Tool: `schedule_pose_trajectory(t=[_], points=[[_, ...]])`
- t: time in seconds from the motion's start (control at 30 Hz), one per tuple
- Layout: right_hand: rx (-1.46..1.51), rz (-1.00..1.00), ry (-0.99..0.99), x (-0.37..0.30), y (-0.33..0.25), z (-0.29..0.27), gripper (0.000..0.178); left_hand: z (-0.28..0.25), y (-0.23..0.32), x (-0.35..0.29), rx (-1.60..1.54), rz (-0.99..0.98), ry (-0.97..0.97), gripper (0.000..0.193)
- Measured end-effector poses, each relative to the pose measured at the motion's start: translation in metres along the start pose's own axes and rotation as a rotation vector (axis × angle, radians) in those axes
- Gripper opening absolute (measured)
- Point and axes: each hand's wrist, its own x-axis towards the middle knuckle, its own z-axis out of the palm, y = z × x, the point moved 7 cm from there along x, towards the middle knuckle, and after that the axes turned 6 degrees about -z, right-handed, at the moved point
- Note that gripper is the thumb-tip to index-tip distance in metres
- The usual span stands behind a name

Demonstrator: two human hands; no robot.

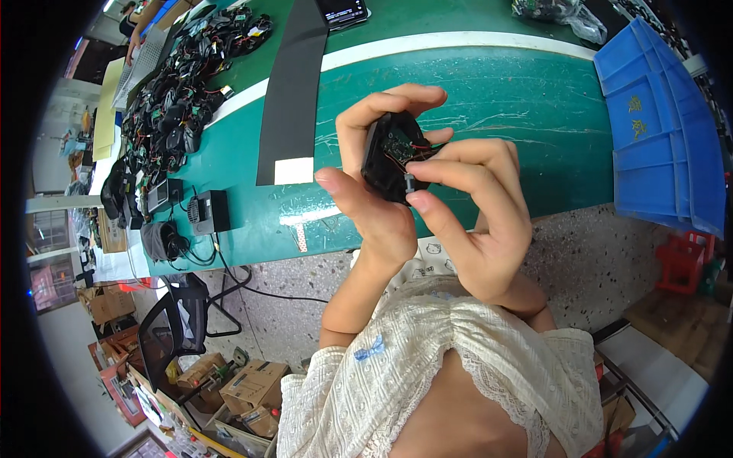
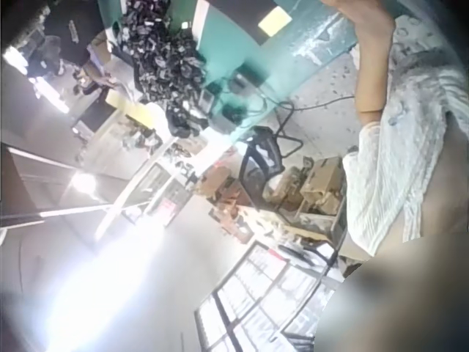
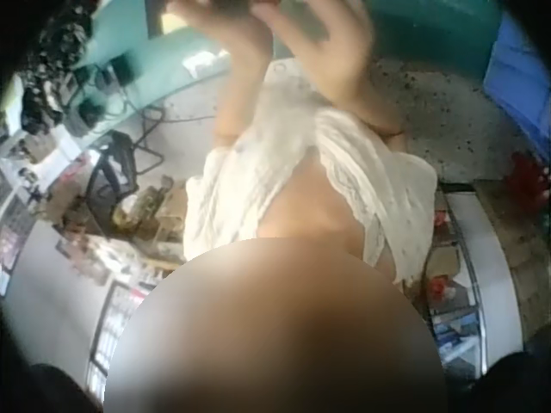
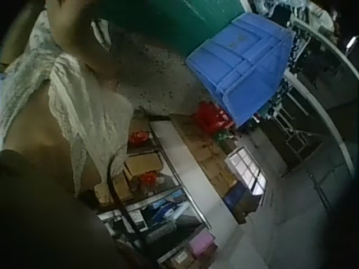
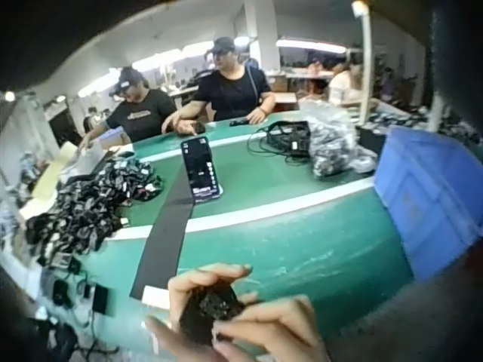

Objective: The person assembles small electronic devices at a workbench. They handle a black plastic casing, a small battery, and a circuit board, connecting wires and securing components with adhesive tape. The person repeatedly picks up units, connects the battery to the circuit board, and places the finished units into a blue bin.

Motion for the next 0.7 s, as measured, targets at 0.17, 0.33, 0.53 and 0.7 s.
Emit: schedule_pose_trajectory(t=[0.17, 0.33, 0.53, 0.7], points=[[0.006, -0.002, -0.011, -0.0017, -0.0028, 0.0012, 0.025, 0.0009, 0.0032, 0.001, 0.02, 0.054, -0.009, 0.079], [0.044, 0.028, -0.089, -0.0016, -0.0054, 0.0031, 0.023, -0.0018, 0.0046, 0.0022, -0.027, 0.155, -0.036, 0.073], [0.01, 0.019, -0.043, -0.0011, -0.0086, 0.0033, 0.022, -0.0021, 0.0065, 0.0012, -0.018, 0.203, -0.035, 0.065], [0.021, 0.047, -0.06, 0.0009, -0.0097, 0.0028, 0.021, -0.0019, 0.0095, 0.0032, -0.01, 0.315, -0.037, 0.059]])
